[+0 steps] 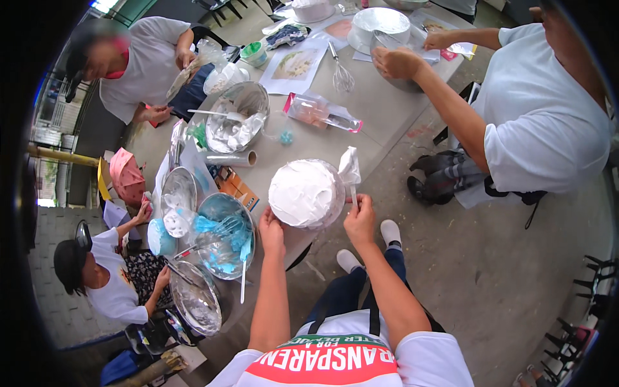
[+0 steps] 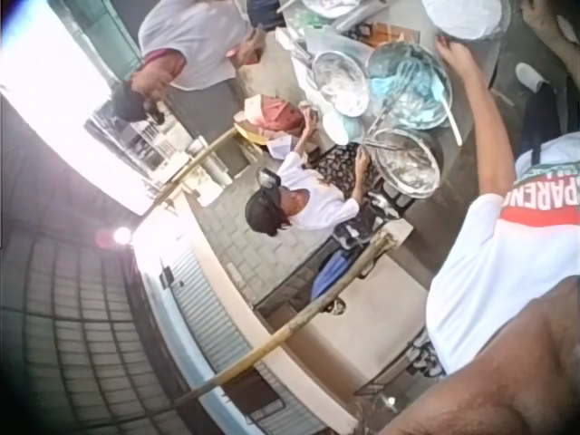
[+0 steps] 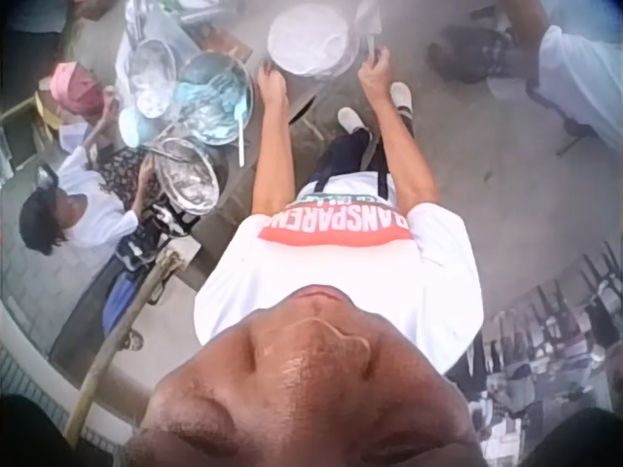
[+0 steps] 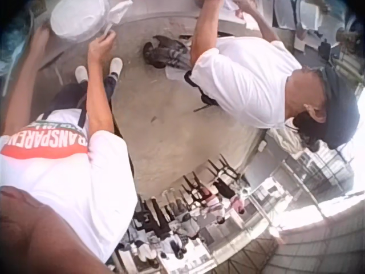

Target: The person frosts a cake by spreading white icing across the top and sides using a spatula. The person uses the spatula to smooth the frosting, turns the cake stand by hand, and handles bowls of blue and white icing on the table.

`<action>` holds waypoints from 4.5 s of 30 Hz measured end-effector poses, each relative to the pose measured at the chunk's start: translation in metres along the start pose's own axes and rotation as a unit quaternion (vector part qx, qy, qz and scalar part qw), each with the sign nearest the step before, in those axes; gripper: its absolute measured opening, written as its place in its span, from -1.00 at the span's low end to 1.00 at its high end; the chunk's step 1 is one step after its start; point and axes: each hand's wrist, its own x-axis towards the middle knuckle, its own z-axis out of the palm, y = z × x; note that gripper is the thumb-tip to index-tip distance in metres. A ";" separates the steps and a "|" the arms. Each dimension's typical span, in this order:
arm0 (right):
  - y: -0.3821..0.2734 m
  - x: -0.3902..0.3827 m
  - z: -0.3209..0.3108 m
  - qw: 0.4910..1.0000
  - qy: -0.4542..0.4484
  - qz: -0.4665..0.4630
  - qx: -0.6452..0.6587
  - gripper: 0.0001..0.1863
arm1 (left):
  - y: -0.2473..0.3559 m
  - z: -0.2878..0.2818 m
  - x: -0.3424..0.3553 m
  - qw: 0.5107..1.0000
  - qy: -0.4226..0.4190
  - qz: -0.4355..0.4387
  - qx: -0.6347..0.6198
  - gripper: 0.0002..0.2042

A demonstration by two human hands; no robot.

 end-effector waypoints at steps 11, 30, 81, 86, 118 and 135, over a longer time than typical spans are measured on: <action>-0.020 0.039 0.004 0.996 -0.073 -0.040 -0.032 -0.81 | -0.018 -0.007 -0.032 0.972 0.020 0.089 0.217 -0.43; -0.050 0.152 -0.004 0.917 -0.359 -0.115 -0.133 -0.83 | -0.040 0.024 -0.088 0.927 0.176 0.147 0.296 -0.04; -0.062 0.150 -0.032 0.924 -0.317 -0.177 -0.117 -0.82 | -0.024 0.052 -0.090 0.799 0.200 0.154 0.546 0.06; -0.064 0.159 -0.025 0.898 -0.375 -0.179 -0.143 -0.82 | -0.024 0.055 -0.090 0.793 0.205 0.147 0.555 0.04; -0.075 0.171 0.018 0.895 -0.404 -0.123 -0.146 -0.81 | 0.004 0.015 -0.046 0.888 0.156 0.091 0.423 -0.04; -0.065 0.158 0.022 0.909 -0.369 -0.138 -0.138 -0.81 | 0.008 -0.003 -0.040 0.943 0.097 0.070 0.309 -0.09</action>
